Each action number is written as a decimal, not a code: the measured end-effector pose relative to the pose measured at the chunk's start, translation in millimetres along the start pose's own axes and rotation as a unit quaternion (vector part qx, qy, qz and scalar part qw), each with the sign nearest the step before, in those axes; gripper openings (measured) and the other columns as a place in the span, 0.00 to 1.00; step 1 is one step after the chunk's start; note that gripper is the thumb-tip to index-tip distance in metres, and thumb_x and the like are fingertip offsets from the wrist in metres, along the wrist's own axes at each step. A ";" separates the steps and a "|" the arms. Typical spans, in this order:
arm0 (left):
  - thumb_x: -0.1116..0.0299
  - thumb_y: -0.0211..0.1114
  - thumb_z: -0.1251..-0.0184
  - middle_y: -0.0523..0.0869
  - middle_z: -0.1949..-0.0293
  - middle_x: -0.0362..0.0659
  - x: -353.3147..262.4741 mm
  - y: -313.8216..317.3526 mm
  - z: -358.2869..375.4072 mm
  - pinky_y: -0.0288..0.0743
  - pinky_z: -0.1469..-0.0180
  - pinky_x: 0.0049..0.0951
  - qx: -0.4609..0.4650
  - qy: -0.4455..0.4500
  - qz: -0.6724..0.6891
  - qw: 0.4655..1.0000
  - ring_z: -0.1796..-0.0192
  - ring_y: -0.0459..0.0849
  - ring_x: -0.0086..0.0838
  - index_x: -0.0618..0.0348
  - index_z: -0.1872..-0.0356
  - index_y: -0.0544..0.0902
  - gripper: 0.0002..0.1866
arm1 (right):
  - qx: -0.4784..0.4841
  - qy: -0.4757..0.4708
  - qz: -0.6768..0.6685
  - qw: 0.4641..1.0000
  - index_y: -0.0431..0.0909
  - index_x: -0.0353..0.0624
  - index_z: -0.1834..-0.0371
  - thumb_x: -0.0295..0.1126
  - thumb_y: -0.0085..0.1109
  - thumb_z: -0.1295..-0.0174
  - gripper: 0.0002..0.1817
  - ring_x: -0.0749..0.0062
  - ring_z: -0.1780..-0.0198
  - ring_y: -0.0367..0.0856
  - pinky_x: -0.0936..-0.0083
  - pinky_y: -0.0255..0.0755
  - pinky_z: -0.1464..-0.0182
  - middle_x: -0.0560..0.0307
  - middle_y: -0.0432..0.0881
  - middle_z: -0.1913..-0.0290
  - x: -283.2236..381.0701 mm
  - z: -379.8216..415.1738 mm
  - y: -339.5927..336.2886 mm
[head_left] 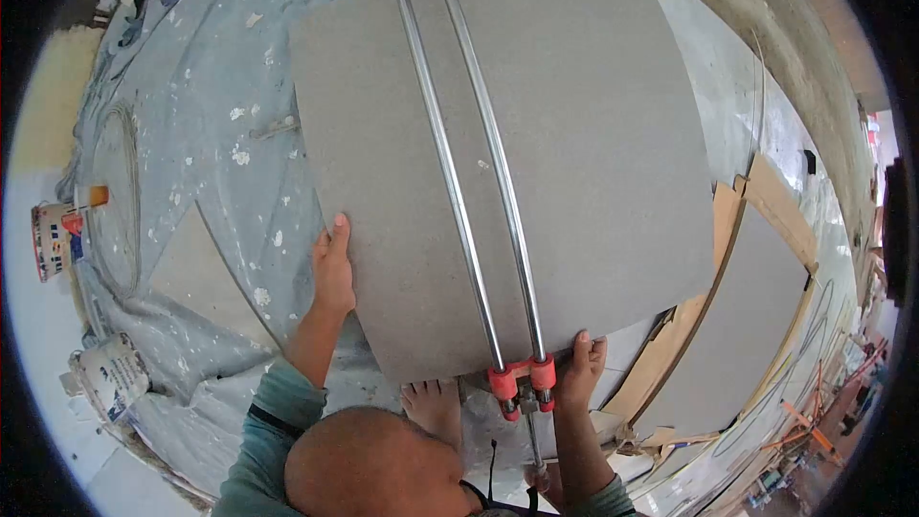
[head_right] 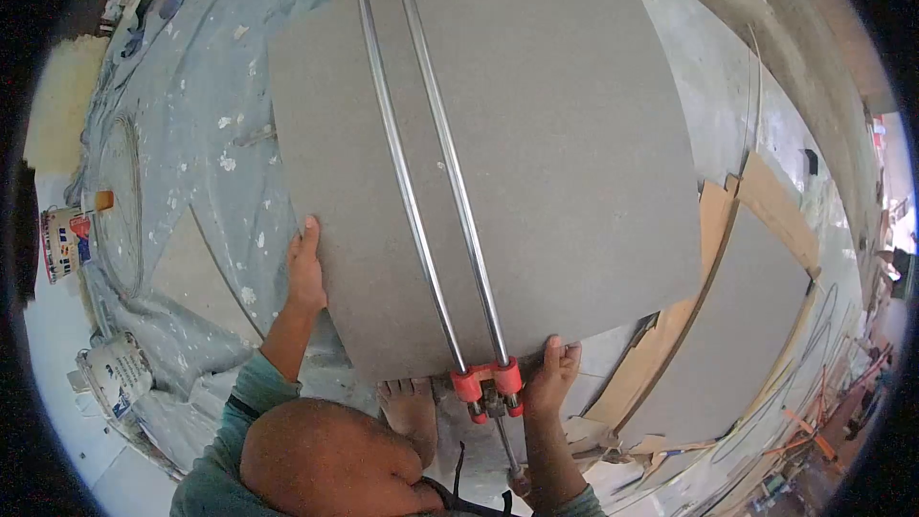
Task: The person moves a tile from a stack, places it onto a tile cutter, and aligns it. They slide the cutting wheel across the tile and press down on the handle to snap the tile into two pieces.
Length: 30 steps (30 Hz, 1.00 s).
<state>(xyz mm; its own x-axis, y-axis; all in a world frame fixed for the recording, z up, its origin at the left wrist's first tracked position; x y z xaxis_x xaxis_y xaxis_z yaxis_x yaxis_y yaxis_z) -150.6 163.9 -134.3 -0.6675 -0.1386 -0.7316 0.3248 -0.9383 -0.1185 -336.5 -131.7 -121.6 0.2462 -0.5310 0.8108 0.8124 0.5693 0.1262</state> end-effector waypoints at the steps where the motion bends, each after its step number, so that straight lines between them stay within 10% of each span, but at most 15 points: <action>1: 0.46 0.59 0.36 0.77 0.50 0.46 2.0 -0.6 -1.8 0.69 0.44 0.31 0.007 0.011 0.005 1.000 0.48 0.75 0.31 0.69 0.43 0.70 0.34 | 0.002 -0.003 -0.001 1.000 0.61 0.44 0.65 0.34 0.55 0.34 0.12 0.81 0.67 0.68 0.78 0.67 0.63 0.62 0.70 0.69 0.3 -0.8 -0.3; 3: 0.46 0.59 0.36 0.77 0.50 0.46 -0.4 0.4 0.0 0.69 0.44 0.31 0.014 0.022 0.010 1.000 0.49 0.75 0.31 0.69 0.43 0.70 0.34 | 0.030 0.003 -0.011 0.999 0.67 0.40 0.56 0.35 0.53 0.34 0.11 0.74 0.56 0.74 0.73 0.67 0.48 0.56 0.76 0.58 -0.5 1.0 -4.6; 7: 0.46 0.58 0.35 0.76 0.48 0.47 3.4 -2.4 -2.4 0.67 0.42 0.32 0.007 0.018 -0.007 1.000 0.46 0.74 0.32 0.69 0.42 0.69 0.34 | 0.013 0.009 0.016 1.000 0.67 0.40 0.56 0.35 0.53 0.34 0.12 0.74 0.56 0.74 0.72 0.66 0.48 0.56 0.76 0.58 -6.8 -1.3 -13.2; 9: 0.46 0.58 0.35 0.76 0.48 0.47 3.2 -1.4 -1.2 0.67 0.42 0.32 0.030 0.017 0.010 0.999 0.46 0.74 0.32 0.69 0.41 0.68 0.35 | -0.013 -0.021 0.049 0.999 0.60 0.46 0.67 0.35 0.55 0.35 0.12 0.84 0.72 0.61 0.79 0.59 0.71 0.67 0.65 0.74 -3.7 -0.8 -8.6; 15: 0.46 0.59 0.36 0.74 0.45 0.49 0.0 -0.6 0.7 0.67 0.42 0.33 0.007 0.001 0.002 1.000 0.45 0.73 0.35 0.72 0.40 0.66 0.37 | 0.014 0.003 0.006 1.000 0.66 0.42 0.60 0.36 0.54 0.34 0.11 0.75 0.60 0.74 0.73 0.69 0.53 0.57 0.76 0.62 -7.7 -1.9 -15.2; 30: 0.42 0.56 0.37 0.67 0.40 0.58 5.5 -5.9 -7.4 0.61 0.36 0.40 0.020 -0.030 -0.017 0.999 0.39 0.69 0.44 0.73 0.35 0.55 0.44 | 0.008 0.003 0.027 1.000 0.66 0.42 0.59 0.36 0.52 0.33 0.10 0.77 0.61 0.72 0.75 0.67 0.54 0.60 0.75 0.64 2.7 2.0 1.8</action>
<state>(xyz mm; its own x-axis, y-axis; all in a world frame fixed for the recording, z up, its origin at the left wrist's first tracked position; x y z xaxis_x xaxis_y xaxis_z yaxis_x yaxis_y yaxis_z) -151.2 171.0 -142.6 -0.7172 -0.1243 -0.6857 0.2750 -0.9546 -0.1145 -335.5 -130.8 -118.1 0.2923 -0.5030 0.8134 0.7890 0.6074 0.0920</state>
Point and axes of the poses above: each hand's wrist, its own z-axis away from the middle knuckle, its own y-axis out of the palm, x = y × z, the point moved 2 cm from there along -z, towards the middle knuckle
